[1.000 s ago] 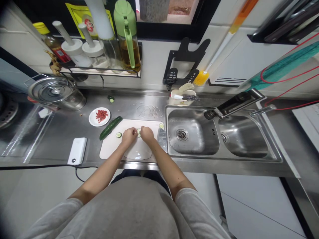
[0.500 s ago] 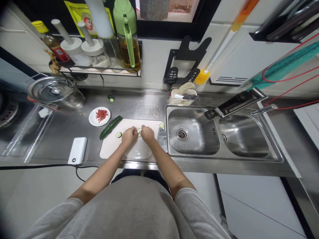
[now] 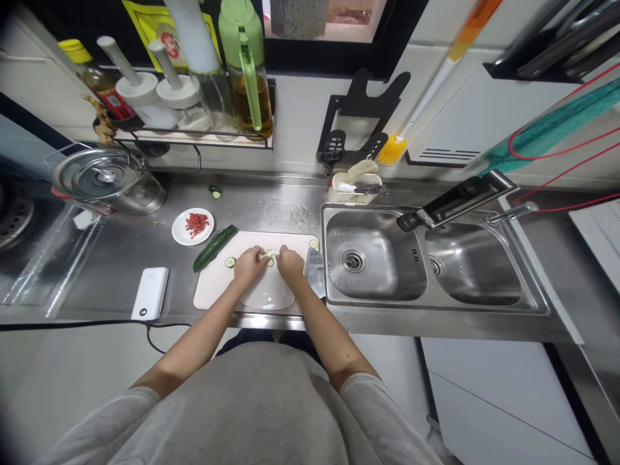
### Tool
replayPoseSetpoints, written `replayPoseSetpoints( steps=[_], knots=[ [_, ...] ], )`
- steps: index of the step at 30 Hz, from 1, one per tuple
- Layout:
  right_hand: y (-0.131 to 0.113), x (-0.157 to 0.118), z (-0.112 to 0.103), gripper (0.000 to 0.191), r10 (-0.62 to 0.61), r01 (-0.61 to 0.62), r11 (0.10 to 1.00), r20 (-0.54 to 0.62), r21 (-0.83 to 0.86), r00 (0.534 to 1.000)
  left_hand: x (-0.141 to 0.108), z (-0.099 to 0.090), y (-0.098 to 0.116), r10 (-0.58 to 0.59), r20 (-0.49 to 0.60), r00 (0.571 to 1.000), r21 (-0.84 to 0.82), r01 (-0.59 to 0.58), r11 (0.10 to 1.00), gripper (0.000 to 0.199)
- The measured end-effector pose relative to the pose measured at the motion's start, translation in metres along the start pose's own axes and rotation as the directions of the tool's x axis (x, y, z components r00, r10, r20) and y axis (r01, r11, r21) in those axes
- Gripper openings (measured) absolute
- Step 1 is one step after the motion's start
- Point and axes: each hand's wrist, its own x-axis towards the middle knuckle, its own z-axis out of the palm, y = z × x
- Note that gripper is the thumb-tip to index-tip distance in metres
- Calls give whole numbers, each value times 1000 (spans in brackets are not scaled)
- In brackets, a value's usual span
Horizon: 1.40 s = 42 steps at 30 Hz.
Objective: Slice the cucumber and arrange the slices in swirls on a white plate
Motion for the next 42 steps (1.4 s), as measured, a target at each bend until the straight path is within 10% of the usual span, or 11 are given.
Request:
replayPoseSetpoints(
  steps=[25,42],
  knots=[
    [14,-1,2,25,-27,50,984,-134,170,991,-5,-3,3,-40,-21,999,-50,39,998,14],
    [55,-99,26,31,-52,188,854,-280,485,958,-39,-13,-77,-276,-308,911,-164,235,958,39]
  ],
)
